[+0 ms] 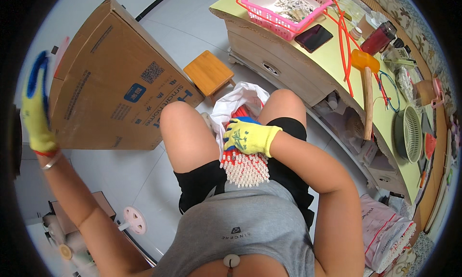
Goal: The person holds a bundle of red decorative sticks in a mesh sleeve and repeatedly inserts a flexible red rod through the mesh fabric by hand, pulling it tight across multiple sides to secure the bundle structure.
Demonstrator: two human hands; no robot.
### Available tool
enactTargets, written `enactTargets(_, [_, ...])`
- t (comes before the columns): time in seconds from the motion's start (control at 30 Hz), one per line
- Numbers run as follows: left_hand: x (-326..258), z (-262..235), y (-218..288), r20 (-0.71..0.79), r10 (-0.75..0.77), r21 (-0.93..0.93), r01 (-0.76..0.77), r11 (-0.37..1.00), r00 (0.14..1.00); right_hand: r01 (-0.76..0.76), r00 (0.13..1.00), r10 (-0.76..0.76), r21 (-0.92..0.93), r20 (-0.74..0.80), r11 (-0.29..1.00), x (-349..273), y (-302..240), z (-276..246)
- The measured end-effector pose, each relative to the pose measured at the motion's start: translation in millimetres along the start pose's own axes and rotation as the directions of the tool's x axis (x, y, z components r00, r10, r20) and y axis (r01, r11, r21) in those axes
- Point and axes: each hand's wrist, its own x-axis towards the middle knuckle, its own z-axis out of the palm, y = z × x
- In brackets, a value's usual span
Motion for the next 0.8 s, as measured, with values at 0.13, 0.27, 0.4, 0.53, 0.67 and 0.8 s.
enactTargets(0.13, [-9.1,18.3,179.1,0.366,-0.385,-0.715,0.521,0.467,0.847,-0.005,0.990,0.013,0.061,-0.138,0.998,-4.0,2.8,13.4])
enactTargets(0.27, [-55.1,36.0,239.2,0.549,-0.183,-0.774,0.579,0.258,0.816,-0.068,0.992,0.080,0.118,-0.102,0.991,-2.6,-12.8,-1.1])
enactTargets(0.4, [-81.9,53.4,283.1,0.566,-0.128,-0.781,0.580,0.233,0.814,-0.080,0.986,0.104,0.181,-0.132,0.980,-10.6,-26.2,-12.8])
enactTargets(0.53, [-86.4,61.3,296.4,0.558,-0.122,-0.814,0.570,0.116,0.821,0.053,0.978,-0.013,0.186,-0.207,0.981,-0.7,-16.3,2.3])
enactTargets(0.67, [-91.7,51.6,297.3,0.511,-0.160,-0.813,0.535,0.231,0.845,-0.150,0.928,0.213,0.215,-0.305,0.965,-15.8,-25.4,-40.2])
enactTargets(0.8, [-92.8,47.6,295.0,0.485,-0.074,-0.842,0.489,0.228,0.871,0.021,0.455,0.682,0.773,-0.572,0.634,-67.6,-47.2,-141.7])
